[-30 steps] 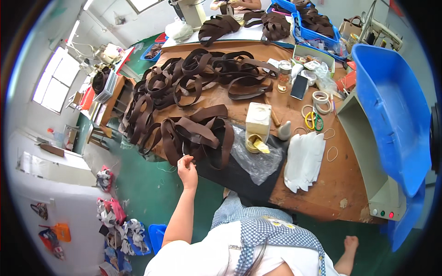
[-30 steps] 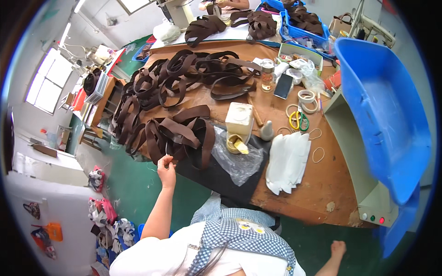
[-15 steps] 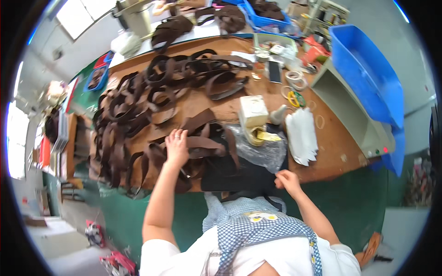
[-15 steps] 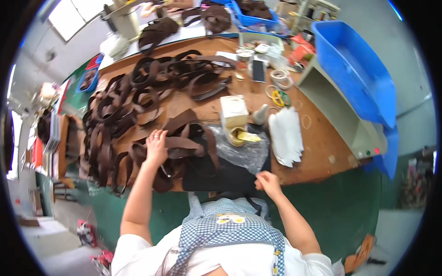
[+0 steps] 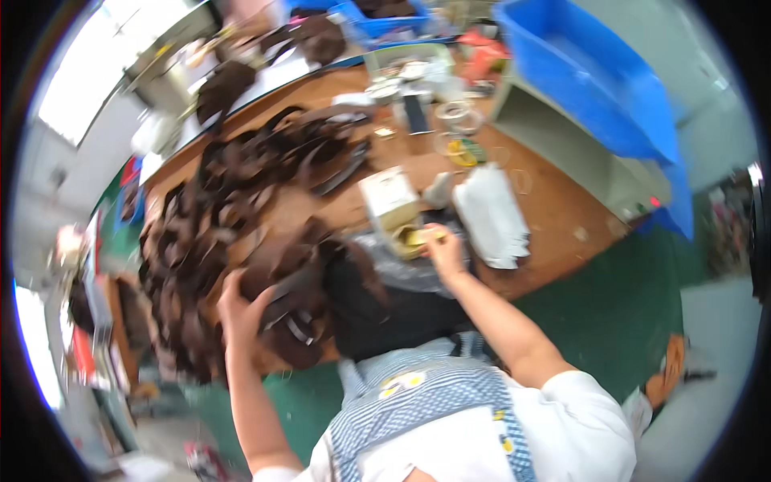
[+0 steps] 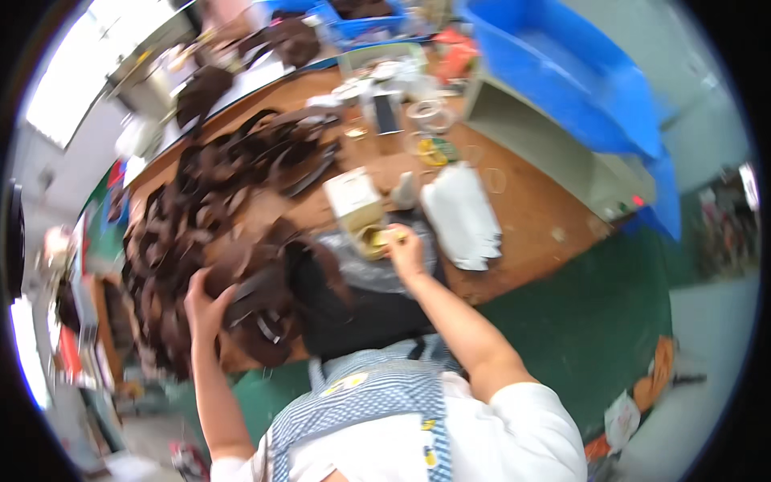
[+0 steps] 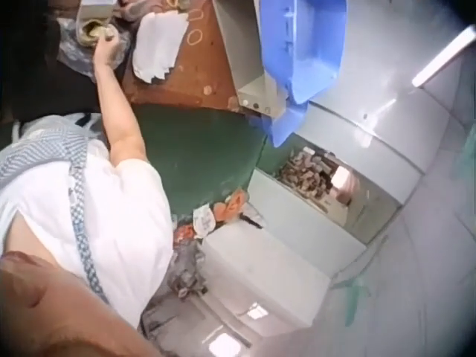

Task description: Apply glue to the edges of leather shoe upper components using a brush and then organizing the parts.

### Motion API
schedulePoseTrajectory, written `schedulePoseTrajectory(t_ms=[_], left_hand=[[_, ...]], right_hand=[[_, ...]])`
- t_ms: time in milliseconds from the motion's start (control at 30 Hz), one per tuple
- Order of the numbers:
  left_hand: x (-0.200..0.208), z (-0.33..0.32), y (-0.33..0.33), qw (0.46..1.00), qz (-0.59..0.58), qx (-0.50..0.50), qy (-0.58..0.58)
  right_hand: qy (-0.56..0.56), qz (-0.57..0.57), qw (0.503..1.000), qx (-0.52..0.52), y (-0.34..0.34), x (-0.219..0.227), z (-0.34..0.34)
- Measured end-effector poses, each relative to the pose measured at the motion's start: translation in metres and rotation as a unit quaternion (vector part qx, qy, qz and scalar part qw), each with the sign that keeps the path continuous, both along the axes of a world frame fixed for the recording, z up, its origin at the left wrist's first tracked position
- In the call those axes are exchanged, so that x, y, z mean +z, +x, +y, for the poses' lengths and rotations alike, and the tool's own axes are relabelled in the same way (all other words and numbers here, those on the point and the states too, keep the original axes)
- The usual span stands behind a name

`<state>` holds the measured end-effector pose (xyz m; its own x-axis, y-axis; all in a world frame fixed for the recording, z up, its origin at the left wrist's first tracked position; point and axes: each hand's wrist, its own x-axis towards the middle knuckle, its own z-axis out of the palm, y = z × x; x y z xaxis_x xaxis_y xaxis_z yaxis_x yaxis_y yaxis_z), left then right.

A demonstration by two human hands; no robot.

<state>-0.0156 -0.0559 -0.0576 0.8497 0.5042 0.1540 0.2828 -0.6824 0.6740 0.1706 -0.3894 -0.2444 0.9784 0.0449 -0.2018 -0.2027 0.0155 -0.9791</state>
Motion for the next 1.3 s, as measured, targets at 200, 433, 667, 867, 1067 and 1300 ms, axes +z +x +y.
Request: schedulePoseTrajectory(t_ms=[200,433,667,867,1067,1300], left_hand=[[-0.044,0.006,-0.019,0.996,-0.025,0.019,0.084],[-0.081,-0.013,-0.022,0.988,0.016,-0.138,0.070],[-0.109,0.045,-0.026,0.998,0.035,0.039,-0.036],[-0.108,0.051,-0.033,0.983,0.157,-0.088,-0.020],[-0.149,0.058,-0.010,0.961,0.204,-0.140,-0.126],[-0.135,0.066,-0.037,0.935,0.169,-0.036,-0.310]], right_hand=[[-0.101,-0.064,0.993,-0.007,-0.012,-0.008,0.026],[-0.289,-0.244,0.925,-0.009,-0.041,0.040,0.037],[-0.219,-0.171,0.958,-0.074,-0.044,0.039,0.031],[-0.304,-0.201,0.931,-0.026,-0.040,0.034,0.046],[-0.306,-0.196,0.932,0.014,-0.033,0.049,0.034],[-0.291,-0.198,0.936,-0.014,-0.034,0.055,0.027]])
